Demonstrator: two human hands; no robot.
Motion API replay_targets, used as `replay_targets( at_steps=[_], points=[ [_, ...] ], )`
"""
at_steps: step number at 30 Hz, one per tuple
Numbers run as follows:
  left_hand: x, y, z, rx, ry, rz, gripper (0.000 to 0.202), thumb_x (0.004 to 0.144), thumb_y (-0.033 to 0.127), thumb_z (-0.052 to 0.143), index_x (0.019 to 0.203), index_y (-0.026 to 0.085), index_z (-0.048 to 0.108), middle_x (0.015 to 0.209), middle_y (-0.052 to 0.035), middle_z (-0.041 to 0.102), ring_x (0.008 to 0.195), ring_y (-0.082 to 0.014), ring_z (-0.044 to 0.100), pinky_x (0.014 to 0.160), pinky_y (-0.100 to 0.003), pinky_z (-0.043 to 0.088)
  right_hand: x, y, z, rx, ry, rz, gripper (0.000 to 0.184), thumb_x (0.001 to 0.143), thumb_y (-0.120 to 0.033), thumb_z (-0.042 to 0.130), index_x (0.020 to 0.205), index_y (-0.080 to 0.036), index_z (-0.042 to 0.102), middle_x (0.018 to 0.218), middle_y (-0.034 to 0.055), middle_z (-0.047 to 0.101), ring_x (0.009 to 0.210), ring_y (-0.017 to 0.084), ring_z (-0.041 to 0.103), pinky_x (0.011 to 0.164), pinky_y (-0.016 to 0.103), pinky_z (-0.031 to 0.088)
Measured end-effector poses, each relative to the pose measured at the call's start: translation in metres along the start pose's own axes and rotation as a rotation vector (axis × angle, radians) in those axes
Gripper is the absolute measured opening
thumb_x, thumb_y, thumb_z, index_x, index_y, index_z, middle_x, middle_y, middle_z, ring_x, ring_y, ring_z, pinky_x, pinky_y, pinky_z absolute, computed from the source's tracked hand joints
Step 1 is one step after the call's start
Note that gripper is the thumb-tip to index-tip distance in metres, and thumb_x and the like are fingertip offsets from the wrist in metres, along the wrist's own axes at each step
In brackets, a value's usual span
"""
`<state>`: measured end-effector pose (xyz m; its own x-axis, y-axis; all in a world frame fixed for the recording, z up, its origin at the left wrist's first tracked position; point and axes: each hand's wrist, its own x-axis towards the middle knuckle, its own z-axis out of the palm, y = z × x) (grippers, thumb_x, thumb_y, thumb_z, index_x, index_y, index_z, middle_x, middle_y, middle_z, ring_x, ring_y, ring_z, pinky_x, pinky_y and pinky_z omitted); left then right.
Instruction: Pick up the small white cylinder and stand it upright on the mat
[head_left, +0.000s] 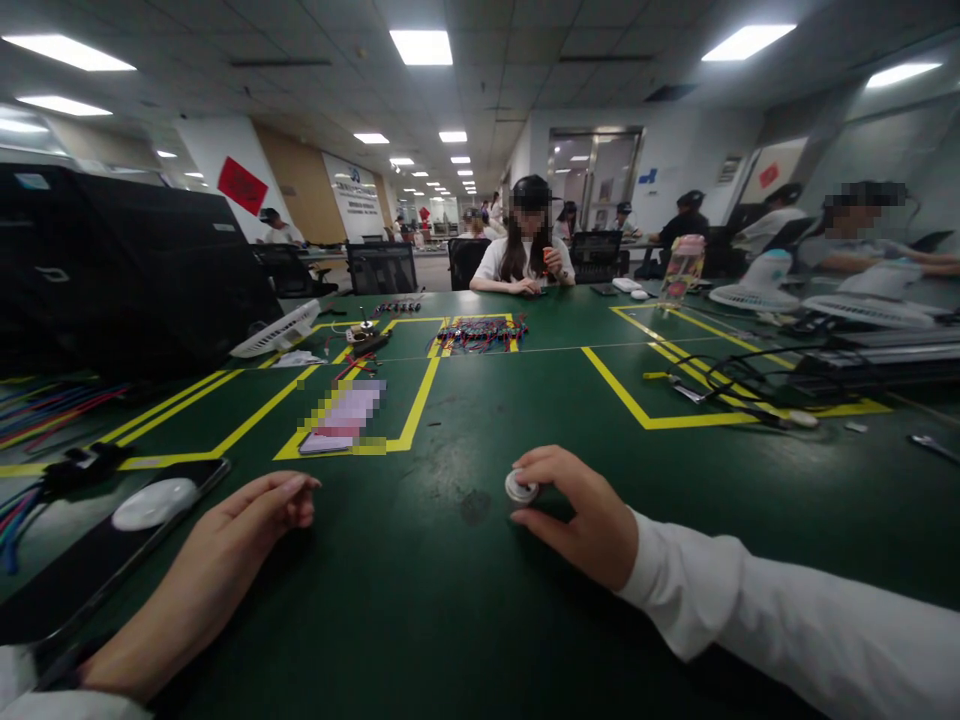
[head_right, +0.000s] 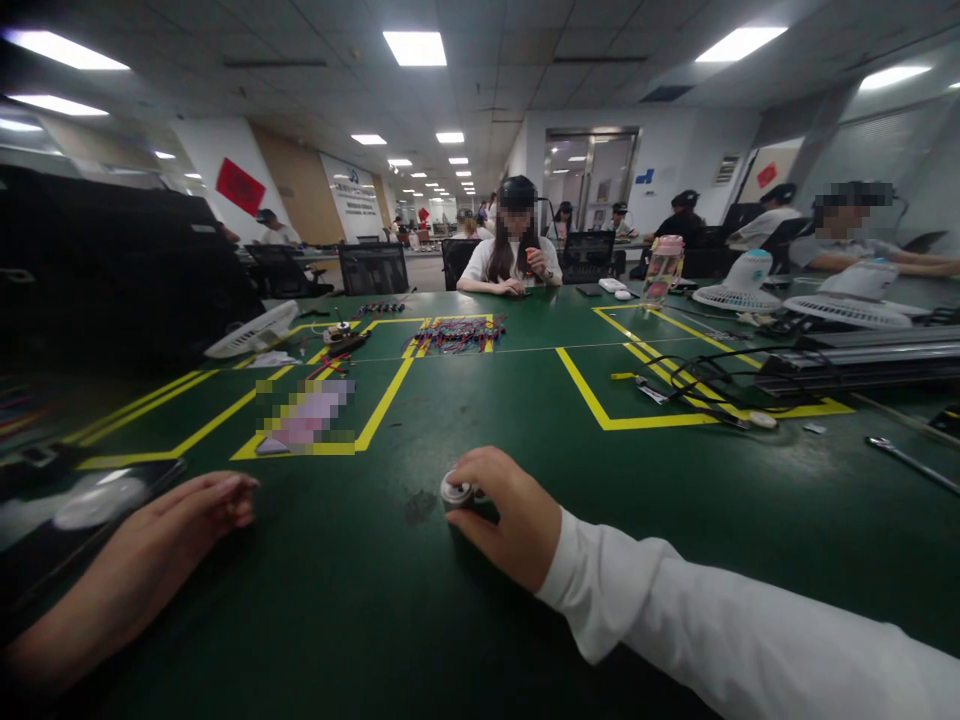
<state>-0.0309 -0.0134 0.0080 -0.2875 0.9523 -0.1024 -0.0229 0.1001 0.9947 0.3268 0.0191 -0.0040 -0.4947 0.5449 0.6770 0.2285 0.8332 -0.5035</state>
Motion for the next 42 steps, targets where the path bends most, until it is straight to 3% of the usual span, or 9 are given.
replay_targets(
  at_steps=[4, 8, 14, 17, 23, 28, 31, 38, 42],
  points=[
    [0.001, -0.003, -0.002, 0.003, -0.005, 0.016, 0.021, 0.075, 0.037, 0.069, 0.088, 0.02, 0.069, 0.072, 0.001, 0.067, 0.069, -0.0148, 0.059, 0.064, -0.023, 0.049, 0.005, 0.003, 0.006, 0.01, -0.05, 0.09, 0.03, 0.079, -0.016, 0.062, 0.107, -0.017, 0.05, 0.106, 0.0065, 0.05, 0.09, 0.011, 0.049, 0.073, 0.022, 0.047],
    [0.0, -0.004, -0.003, 0.0, -0.017, 0.014, 0.02, 0.076, 0.036, 0.069, 0.088, 0.02, 0.068, 0.073, 0.001, 0.067, 0.069, -0.0149, 0.059, 0.064, -0.024, 0.05, 0.006, 0.001, 0.001, 0.041, 0.024, 0.146, 0.052, 0.077, -0.021, 0.067, 0.123, -0.02, 0.043, 0.112, 0.0055, 0.049, 0.092, 0.011, 0.05, 0.075, 0.023, 0.046],
    [-0.002, 0.0, 0.001, 0.016, -0.008, 0.016, 0.018, 0.076, 0.034, 0.069, 0.087, 0.02, 0.068, 0.073, 0.0007, 0.067, 0.069, -0.0151, 0.059, 0.063, -0.024, 0.049, 0.029, -0.004, -0.015, 0.034, -0.07, 0.171, 0.014, 0.084, -0.022, 0.056, 0.095, -0.016, 0.061, 0.094, 0.0027, 0.056, 0.085, 0.009, 0.052, 0.074, 0.024, 0.043],
    [-0.002, 0.0, 0.002, 0.003, -0.013, 0.02, 0.018, 0.076, 0.035, 0.069, 0.086, 0.019, 0.069, 0.071, 0.0006, 0.066, 0.068, -0.0153, 0.059, 0.063, -0.024, 0.049, 0.038, -0.006, -0.02, 0.013, -0.122, 0.194, 0.01, 0.083, -0.02, 0.058, 0.089, -0.016, 0.064, 0.091, 0.002, 0.057, 0.085, 0.009, 0.052, 0.072, 0.023, 0.043],
    [-0.003, 0.0, -0.001, 0.005, -0.02, 0.02, 0.02, 0.077, 0.036, 0.068, 0.086, 0.019, 0.069, 0.07, 0.0002, 0.066, 0.067, -0.0154, 0.058, 0.063, -0.025, 0.048, 0.026, 0.0, -0.034, -0.003, 0.054, 0.282, 0.014, 0.084, -0.028, 0.059, 0.091, -0.017, 0.064, 0.097, 0.0025, 0.056, 0.09, 0.01, 0.053, 0.072, 0.023, 0.043],
    [-0.001, -0.002, -0.003, -0.002, -0.021, -0.001, 0.019, 0.077, 0.036, 0.067, 0.088, 0.02, 0.069, 0.073, 0.0008, 0.067, 0.07, -0.0154, 0.058, 0.065, -0.025, 0.048, -0.006, 0.015, -0.032, -0.119, -0.216, 0.387, 0.01, 0.081, -0.029, 0.064, 0.088, -0.023, 0.068, 0.104, 0.0019, 0.054, 0.099, 0.014, 0.048, 0.089, 0.033, 0.039],
    [-0.001, -0.003, -0.004, -0.007, -0.015, -0.002, 0.019, 0.078, 0.037, 0.066, 0.087, 0.02, 0.069, 0.071, 0.0011, 0.067, 0.069, -0.0152, 0.058, 0.065, -0.025, 0.048, -0.013, 0.018, -0.027, -0.178, -0.26, 0.392, 0.01, 0.079, -0.03, 0.065, 0.087, -0.023, 0.068, 0.106, 0.002, 0.053, 0.1, 0.016, 0.045, 0.091, 0.035, 0.036],
    [-0.003, -0.001, -0.003, 0.003, -0.018, 0.01, 0.02, 0.076, 0.037, 0.068, 0.087, 0.021, 0.07, 0.07, 0.001, 0.066, 0.069, -0.0159, 0.057, 0.064, -0.026, 0.047, -0.01, 0.017, -0.03, -0.117, -0.24, 0.437, 0.023, 0.074, -0.032, 0.07, 0.092, -0.02, 0.064, 0.106, 0.0037, 0.053, 0.1, 0.017, 0.047, 0.09, 0.035, 0.039],
    [-0.003, 0.001, 0.0, 0.022, -0.019, 0.026, 0.022, 0.074, 0.04, 0.069, 0.084, 0.021, 0.07, 0.068, 0.0012, 0.066, 0.067, -0.0161, 0.057, 0.064, -0.026, 0.047, -0.007, 0.014, -0.023, -0.093, -0.105, 0.426, 0.059, 0.072, -0.039, 0.073, 0.124, -0.021, 0.05, 0.115, 0.0061, 0.051, 0.105, 0.018, 0.048, 0.089, 0.034, 0.043]
  ],
)
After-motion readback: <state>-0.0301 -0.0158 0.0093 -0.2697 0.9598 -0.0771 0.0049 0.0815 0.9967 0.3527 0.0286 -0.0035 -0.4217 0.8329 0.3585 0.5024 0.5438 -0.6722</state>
